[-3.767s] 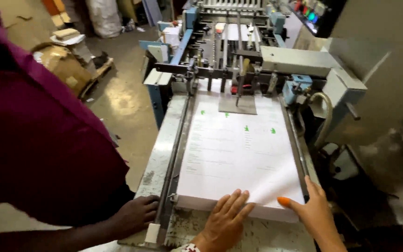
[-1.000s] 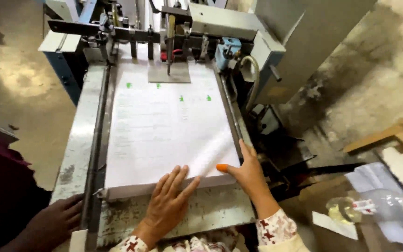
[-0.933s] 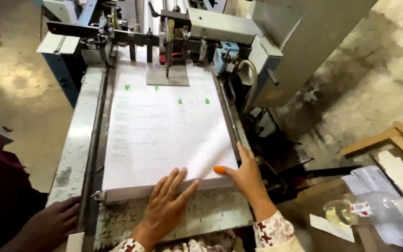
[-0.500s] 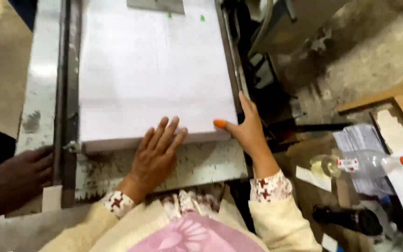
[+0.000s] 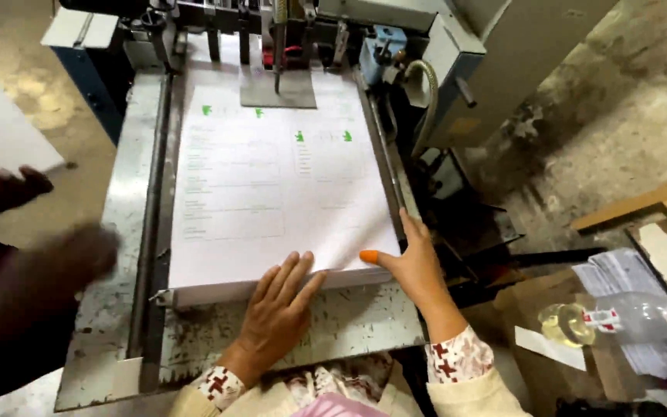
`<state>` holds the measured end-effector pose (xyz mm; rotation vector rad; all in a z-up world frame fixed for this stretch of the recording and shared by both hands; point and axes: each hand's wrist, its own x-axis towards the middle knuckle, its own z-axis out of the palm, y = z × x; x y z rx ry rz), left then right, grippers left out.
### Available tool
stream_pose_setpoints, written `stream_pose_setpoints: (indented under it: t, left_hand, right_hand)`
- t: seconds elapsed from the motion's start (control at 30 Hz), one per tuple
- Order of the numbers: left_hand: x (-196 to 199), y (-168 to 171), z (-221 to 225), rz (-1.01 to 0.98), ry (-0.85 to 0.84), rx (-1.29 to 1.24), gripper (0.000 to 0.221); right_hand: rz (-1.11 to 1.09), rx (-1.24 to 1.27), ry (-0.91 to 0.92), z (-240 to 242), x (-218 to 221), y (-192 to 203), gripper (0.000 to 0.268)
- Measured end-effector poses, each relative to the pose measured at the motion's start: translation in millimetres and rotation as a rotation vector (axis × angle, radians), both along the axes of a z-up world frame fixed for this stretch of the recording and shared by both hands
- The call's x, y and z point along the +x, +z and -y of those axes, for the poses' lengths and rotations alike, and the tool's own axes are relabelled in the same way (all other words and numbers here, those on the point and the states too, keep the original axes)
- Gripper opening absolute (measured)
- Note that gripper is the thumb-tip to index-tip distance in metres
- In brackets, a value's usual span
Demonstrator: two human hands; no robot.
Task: Operating a binding machine to process paper into notebooks, including alignment and stacking.
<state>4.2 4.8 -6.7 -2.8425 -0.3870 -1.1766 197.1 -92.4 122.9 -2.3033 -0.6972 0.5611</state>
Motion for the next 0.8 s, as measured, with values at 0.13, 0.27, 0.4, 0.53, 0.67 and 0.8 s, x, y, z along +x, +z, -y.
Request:
stream_pose_setpoints:
  t: [0.13, 0.27, 0.4, 0.53, 0.67, 0.8]
  left_hand:
    - [0.2, 2.8, 1.9, 0.018, 0.029, 0.024, 0.054]
    - [-0.1, 1.5, 3.2, 0.006, 0.032, 0.031, 0.059]
    - [-1.6, 5.3, 4.4, -0.036, 0.027, 0.002, 0.065]
    - [-0.2, 2.0, 3.2, -0.008, 0.002, -0.028, 0.065]
    - [-2.6, 1.6, 3.7, -0.024, -0.005, -0.023, 0.067]
    - [-2.6, 7.0, 5.0, 0.013, -0.024, -0.037, 0.06]
  right_hand:
    - [0.02, 0.0, 0.012, 2.1, 2.2, -2.4, 0.107]
    - [-0.003, -0.018, 0.033, 4.0, 7.4, -5.4, 0.107]
    - [-0.052, -0.015, 0.033, 5.5, 8.3, -4.6, 0.107]
    - [-0.017, 0.012, 0.034, 5.2, 9.9, -7.2, 0.107]
    - [-0.034, 0.005, 0.005, 4.7, 1.4, 4.1, 0.109]
    - [0.014, -0.023, 0.013, 4.7, 1.6, 0.7, 0.108]
